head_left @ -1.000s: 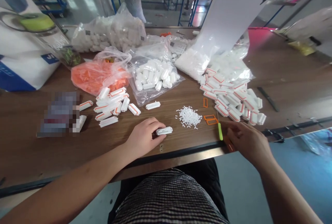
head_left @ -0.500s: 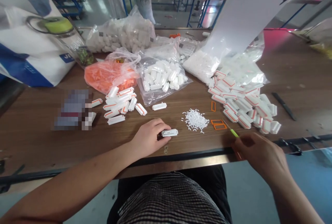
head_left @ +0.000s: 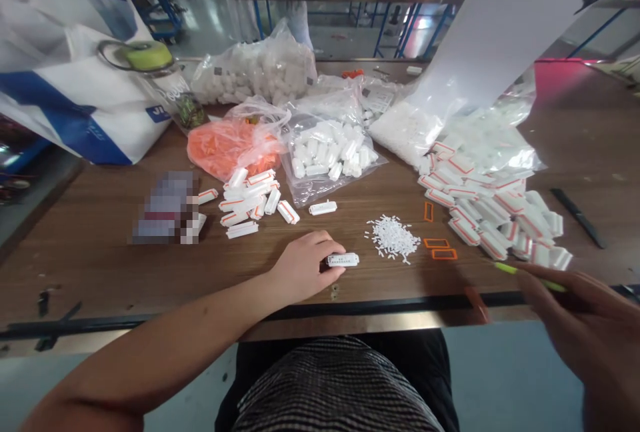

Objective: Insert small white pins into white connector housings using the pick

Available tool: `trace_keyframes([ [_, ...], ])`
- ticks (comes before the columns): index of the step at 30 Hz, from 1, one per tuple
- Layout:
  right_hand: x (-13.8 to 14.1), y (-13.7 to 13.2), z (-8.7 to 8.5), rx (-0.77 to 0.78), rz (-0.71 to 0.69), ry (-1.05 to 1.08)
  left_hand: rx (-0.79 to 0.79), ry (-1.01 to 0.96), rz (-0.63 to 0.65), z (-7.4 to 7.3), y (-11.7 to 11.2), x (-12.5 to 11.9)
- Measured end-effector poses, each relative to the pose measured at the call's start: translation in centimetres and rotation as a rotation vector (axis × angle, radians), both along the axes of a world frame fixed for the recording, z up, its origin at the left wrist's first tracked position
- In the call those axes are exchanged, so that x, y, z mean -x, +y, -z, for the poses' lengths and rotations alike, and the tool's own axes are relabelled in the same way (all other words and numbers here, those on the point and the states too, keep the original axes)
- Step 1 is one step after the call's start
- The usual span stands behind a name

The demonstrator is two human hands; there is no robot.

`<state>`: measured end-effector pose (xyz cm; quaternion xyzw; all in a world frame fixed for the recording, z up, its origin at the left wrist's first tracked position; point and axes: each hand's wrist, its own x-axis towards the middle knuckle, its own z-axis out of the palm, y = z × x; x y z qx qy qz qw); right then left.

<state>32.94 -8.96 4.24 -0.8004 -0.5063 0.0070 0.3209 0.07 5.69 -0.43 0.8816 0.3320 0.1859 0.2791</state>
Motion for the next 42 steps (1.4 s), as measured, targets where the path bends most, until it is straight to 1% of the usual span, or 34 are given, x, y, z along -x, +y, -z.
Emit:
trace_keyframes([
  [1, 0.8, 0.1, -0.7, -0.035, 0.059, 0.052, 0.004, 0.004, -0.003, 0.0, 0.0, 0.0],
  [2, 1.8, 0.3, -1.2, -0.051, 0.06, 0.099, 0.005, 0.004, -0.003, 0.1, -0.1, 0.0],
  [3, 2.7, 0.7, -1.5, -0.046, 0.012, 0.142, 0.004, 0.005, -0.002, 0.1, -0.1, 0.0],
  [5, 4.4, 1.7, -1.7, -0.001, -0.187, 0.217, -0.002, 0.001, 0.0, 0.3, -0.1, 0.0],
  [7, 6.0, 3.0, -1.6, 0.058, -0.374, 0.273, -0.01, -0.003, -0.005, 0.4, -0.1, 0.0],
  [9, 7.4, 4.1, -1.4, 0.107, -0.478, 0.303, -0.013, -0.002, -0.01, 0.4, -0.2, 0.0],
  [13, 9.3, 5.5, -1.4, 0.16, -0.561, 0.245, 0.001, 0.004, -0.026, 0.2, -0.4, -0.2],
  [16, 9.5, 5.6, -0.9, 0.247, -0.611, 0.15, 0.036, 0.002, -0.055, 0.0, -0.5, -0.2],
  [18, 9.0, 5.3, -0.5, 0.319, -0.623, 0.134, 0.055, -0.001, -0.056, -0.2, -0.5, -0.1],
  [20, 8.3, 5.0, -0.1, 0.35, -0.598, 0.209, 0.07, 0.003, -0.039, -0.4, -0.5, 0.1],
  [22, 7.8, 5.1, -0.1, 0.318, -0.541, 0.332, 0.097, 0.013, -0.031, -0.4, -0.4, 0.3],
  [24, 8.0, 5.7, -0.3, 0.218, -0.452, 0.454, 0.112, 0.003, -0.032, -0.3, -0.4, 0.6],
  [26, 9.0, 7.0, -0.2, 0.083, -0.361, 0.573, 0.08, -0.041, -0.042, 0.0, -0.4, 0.8],
  [27, 9.7, 7.7, 0.0, 0.047, -0.354, 0.644, 0.056, -0.069, -0.046, 0.2, -0.5, 0.8],
  [31, 12.6, 10.3, 1.8, -0.052, -0.418, 0.889, 0.006, -0.122, -0.007, 0.6, -0.6, 1.1],
  [34, 14.0, 10.8, 3.1, -0.034, -0.468, 1.061, -0.009, -0.132, 0.025, 0.5, -0.5, 1.1],
  [37, 14.4, 10.3, 3.6, 0.038, -0.503, 1.056, 0.006, -0.143, 0.012, 0.5, -0.5, 1.1],
  [42, 14.6, 10.0, 4.1, 0.04, -0.473, 0.925, 0.032, -0.148, 0.008, 0.4, -0.5, 1.0],
])
